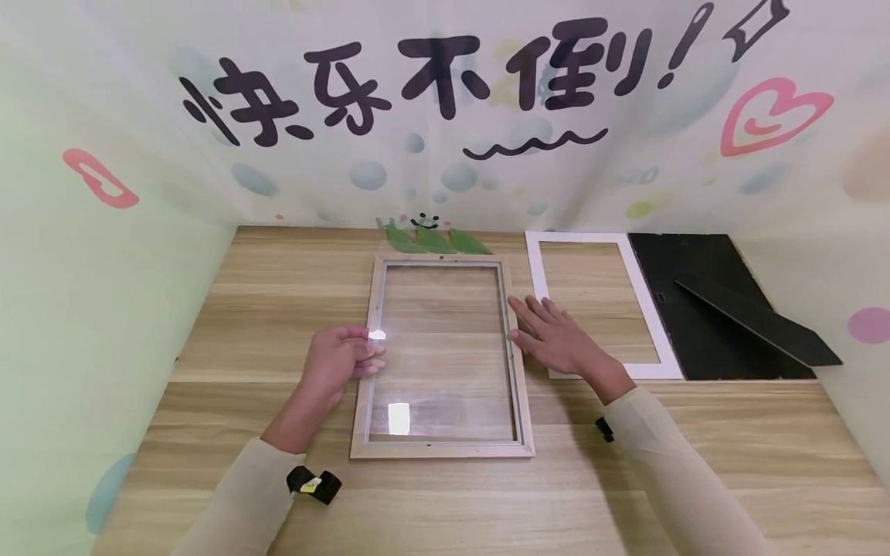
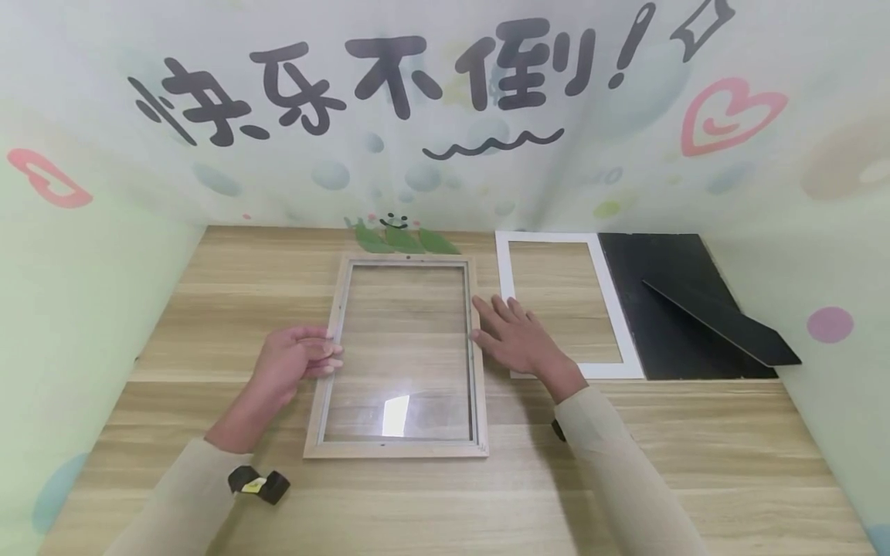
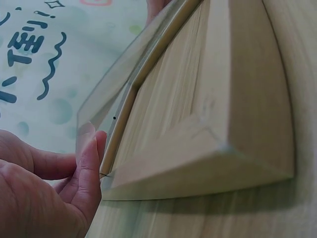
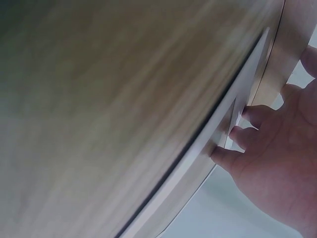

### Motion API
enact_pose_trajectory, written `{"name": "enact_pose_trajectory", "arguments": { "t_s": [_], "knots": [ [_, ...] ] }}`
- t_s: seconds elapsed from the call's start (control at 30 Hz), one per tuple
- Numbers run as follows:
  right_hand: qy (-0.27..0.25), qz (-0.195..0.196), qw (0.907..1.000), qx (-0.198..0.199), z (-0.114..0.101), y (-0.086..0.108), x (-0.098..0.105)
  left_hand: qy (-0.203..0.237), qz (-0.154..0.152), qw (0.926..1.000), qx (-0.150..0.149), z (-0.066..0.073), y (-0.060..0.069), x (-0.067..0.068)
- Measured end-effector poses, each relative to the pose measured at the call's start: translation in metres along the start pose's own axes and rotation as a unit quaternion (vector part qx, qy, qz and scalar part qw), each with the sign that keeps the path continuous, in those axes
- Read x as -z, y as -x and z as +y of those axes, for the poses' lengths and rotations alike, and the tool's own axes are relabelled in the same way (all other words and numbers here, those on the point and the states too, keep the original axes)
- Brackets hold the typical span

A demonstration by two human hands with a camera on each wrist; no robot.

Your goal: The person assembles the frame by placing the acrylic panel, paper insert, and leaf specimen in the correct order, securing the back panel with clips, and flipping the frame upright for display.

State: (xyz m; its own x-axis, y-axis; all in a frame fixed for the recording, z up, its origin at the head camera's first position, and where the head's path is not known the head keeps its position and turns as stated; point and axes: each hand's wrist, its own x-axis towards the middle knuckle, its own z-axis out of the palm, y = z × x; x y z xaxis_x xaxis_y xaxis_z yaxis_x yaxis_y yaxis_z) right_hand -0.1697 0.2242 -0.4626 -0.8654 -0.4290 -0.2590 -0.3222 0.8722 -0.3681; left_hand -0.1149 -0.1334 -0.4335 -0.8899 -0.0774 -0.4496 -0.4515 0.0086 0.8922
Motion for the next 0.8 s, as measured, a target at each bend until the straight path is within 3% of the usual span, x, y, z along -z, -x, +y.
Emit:
{"name": "enact_pose_trajectory", "arguments": {
  "t_s": [0.8],
  "knots": [
    [0.002, -0.001, 1.0, 0.0, 0.0001, -0.0004, 0.0015, -0.005, 0.008, 0.9999, 0.007, -0.0056, 0.0023, -0.0023]
  ]
}}
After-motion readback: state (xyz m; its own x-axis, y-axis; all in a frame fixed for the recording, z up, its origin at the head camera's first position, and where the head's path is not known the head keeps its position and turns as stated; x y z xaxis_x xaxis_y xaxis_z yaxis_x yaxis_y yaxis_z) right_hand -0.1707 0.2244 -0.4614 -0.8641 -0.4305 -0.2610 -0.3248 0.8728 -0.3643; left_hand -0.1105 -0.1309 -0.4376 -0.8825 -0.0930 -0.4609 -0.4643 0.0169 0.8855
